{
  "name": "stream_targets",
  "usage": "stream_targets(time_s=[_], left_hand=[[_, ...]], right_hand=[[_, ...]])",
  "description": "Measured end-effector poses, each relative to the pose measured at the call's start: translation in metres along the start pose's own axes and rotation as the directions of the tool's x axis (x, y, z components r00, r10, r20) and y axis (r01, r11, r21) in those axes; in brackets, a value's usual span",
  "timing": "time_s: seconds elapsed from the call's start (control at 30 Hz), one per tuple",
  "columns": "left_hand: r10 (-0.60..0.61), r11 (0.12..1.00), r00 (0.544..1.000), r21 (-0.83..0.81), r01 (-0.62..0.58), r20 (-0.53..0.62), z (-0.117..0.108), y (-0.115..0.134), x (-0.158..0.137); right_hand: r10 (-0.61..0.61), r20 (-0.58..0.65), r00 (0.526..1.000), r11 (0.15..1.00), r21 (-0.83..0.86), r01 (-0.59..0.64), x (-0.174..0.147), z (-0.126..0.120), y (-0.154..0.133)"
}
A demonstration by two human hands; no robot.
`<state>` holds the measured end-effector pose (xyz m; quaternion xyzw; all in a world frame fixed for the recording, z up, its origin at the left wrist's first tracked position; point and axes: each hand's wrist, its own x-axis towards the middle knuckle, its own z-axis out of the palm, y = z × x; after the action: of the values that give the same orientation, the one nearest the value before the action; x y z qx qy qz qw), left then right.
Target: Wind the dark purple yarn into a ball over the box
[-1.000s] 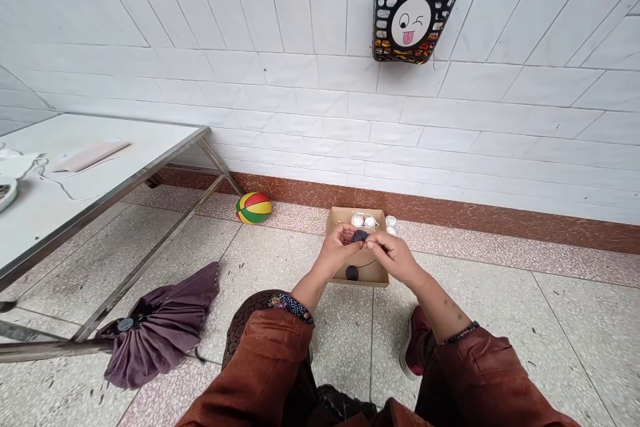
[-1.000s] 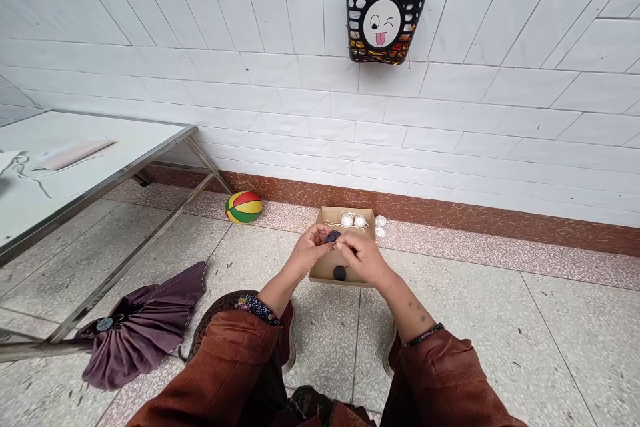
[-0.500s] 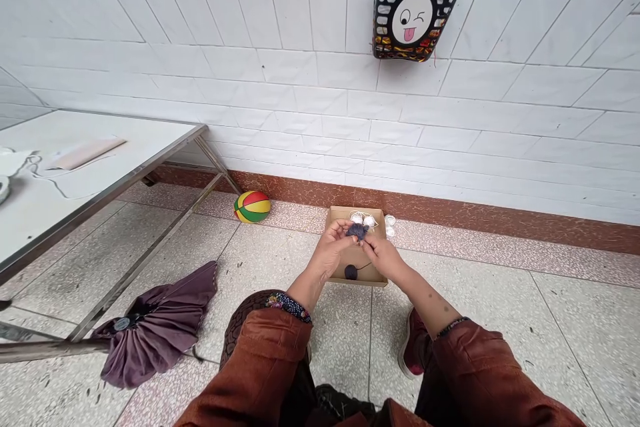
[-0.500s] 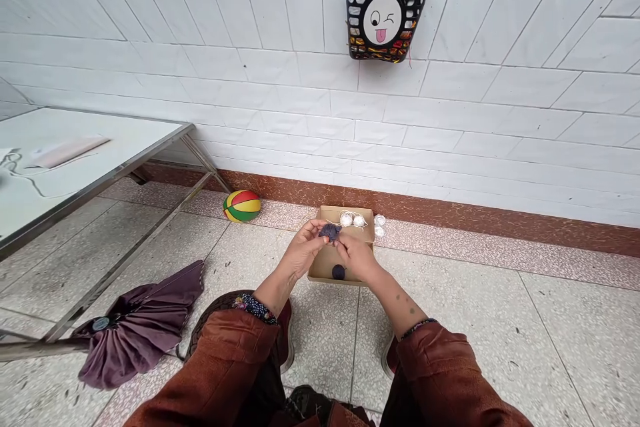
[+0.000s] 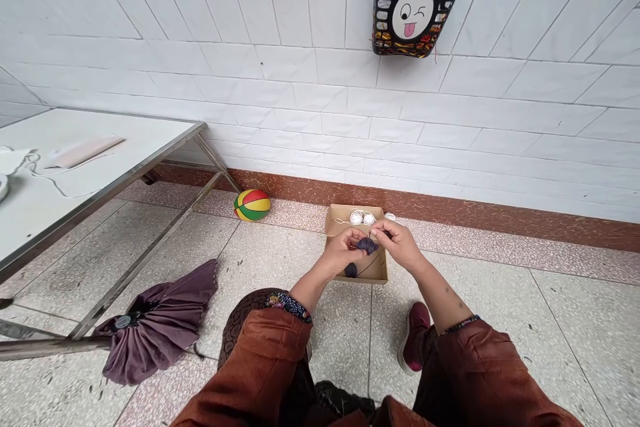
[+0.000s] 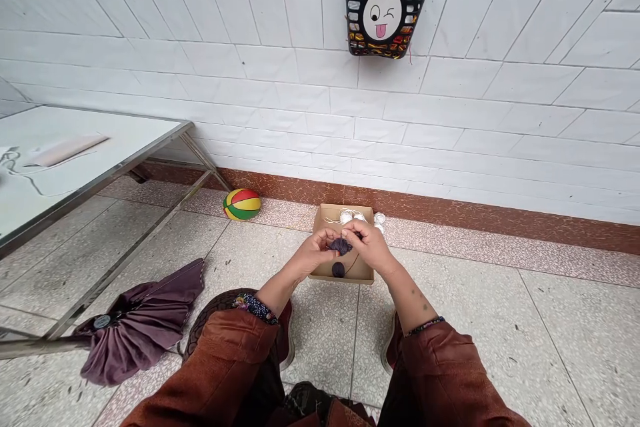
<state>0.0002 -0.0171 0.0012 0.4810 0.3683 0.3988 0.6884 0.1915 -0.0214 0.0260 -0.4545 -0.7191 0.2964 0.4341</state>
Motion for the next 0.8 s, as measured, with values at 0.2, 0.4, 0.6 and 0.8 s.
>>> stream_targets(time_s=[0.2, 0.4, 0.6, 0.8], left_hand=[[0.080, 0.980, 0.993, -0.172, -0.095, -0.090, 0.002, 0.004, 0.000], [0.139, 0.962, 0.925, -0.175, -0.211, -0.353, -0.009, 0.004, 0.010], [0.129, 0.988, 0.933, -0.037, -0.149, -0.336, -0.011, -0.003, 0.012], [0.053, 0.998, 0.998, 0.042, -0.051, -0.033, 0.000, 0.000, 0.004]], right_hand=[[0.097, -0.030, 0.995, 0.983, -0.153, -0.100, 0.002, 0.017, 0.034], [0.009, 0.158, 0.987, 0.987, -0.162, 0.017, -0.016, 0.042, 0.011], [-0.079, 0.238, 0.968, 0.994, -0.051, 0.093, -0.021, 0.025, -0.026], [-0.017, 0.015, 1.000, 0.999, 0.040, 0.017, -0.003, -0.004, -0.012]])
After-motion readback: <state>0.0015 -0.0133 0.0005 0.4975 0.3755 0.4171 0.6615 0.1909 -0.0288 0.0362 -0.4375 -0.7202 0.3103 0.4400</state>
